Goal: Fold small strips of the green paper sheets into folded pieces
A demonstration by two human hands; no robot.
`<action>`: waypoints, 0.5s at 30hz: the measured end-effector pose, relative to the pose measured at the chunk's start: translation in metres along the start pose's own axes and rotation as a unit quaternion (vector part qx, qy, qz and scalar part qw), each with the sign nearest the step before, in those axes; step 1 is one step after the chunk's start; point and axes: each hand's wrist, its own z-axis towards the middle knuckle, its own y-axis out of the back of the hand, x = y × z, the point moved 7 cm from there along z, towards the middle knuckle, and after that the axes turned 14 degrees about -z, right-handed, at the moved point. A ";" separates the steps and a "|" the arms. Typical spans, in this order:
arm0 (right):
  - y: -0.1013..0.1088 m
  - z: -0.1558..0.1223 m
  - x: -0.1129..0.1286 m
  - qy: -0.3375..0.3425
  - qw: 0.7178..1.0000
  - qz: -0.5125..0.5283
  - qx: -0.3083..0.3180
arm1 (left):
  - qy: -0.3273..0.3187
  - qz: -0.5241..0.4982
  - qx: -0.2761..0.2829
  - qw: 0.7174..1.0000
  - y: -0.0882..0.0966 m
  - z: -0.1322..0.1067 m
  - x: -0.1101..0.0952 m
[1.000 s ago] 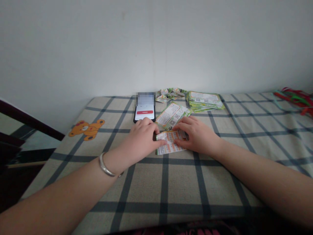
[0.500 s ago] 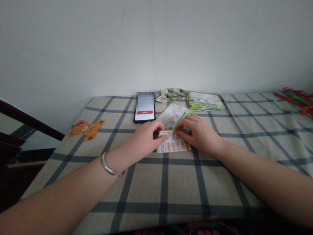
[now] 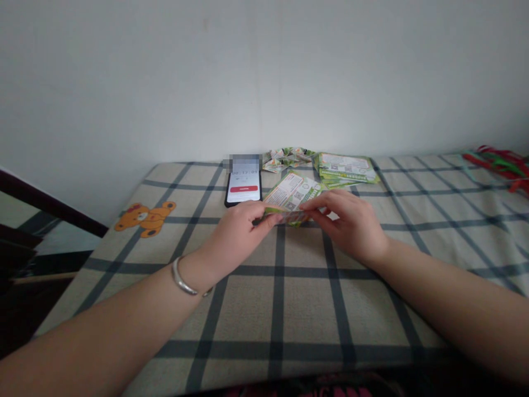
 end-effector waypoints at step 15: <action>-0.006 0.000 0.012 0.109 0.994 0.000 0.008 | 0.017 -0.050 0.010 0.999 -0.007 -0.001 0.009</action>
